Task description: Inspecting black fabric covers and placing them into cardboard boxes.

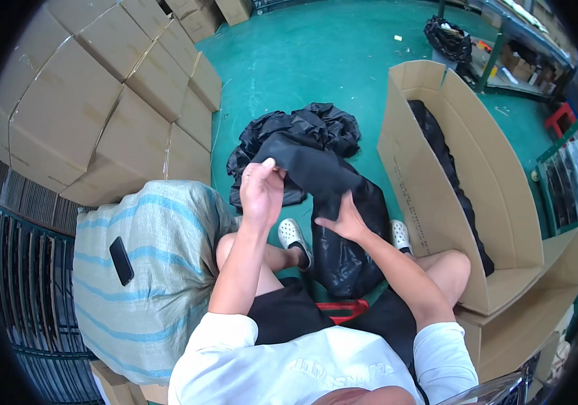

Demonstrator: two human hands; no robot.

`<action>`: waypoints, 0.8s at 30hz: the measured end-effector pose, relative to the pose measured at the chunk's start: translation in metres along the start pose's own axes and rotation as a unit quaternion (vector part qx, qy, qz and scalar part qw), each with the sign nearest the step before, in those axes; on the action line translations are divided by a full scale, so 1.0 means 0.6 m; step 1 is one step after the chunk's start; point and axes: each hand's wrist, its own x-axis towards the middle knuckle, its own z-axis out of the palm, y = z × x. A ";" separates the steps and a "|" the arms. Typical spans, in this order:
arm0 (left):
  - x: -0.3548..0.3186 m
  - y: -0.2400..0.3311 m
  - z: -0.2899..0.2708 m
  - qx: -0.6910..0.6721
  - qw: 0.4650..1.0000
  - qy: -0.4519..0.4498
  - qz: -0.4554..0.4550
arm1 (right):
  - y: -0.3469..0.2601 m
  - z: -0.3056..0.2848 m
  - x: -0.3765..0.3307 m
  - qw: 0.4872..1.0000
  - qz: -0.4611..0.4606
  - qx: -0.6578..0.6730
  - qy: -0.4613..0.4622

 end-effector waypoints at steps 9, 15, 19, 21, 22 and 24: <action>-0.004 0.048 0.101 0.053 0.997 -0.053 -0.032 | -0.083 -0.192 0.047 0.819 0.181 0.482 0.252; -0.022 0.057 0.129 -0.042 0.989 -0.107 -0.089 | -0.069 -0.238 0.038 0.746 0.116 0.653 0.063; -0.028 0.053 0.146 -0.050 0.986 -0.123 -0.097 | -0.062 -0.241 0.045 0.726 0.126 0.676 -0.016; -0.027 0.060 0.145 -0.058 0.981 -0.154 -0.098 | -0.051 -0.236 0.051 0.800 0.076 0.593 -0.048; -0.023 0.064 0.124 -0.092 0.981 -0.131 -0.113 | -0.075 -0.238 0.047 0.814 0.068 0.576 -0.040; -0.019 0.072 0.107 -0.114 0.979 -0.111 -0.129 | -0.065 -0.233 0.053 0.822 0.046 0.564 -0.063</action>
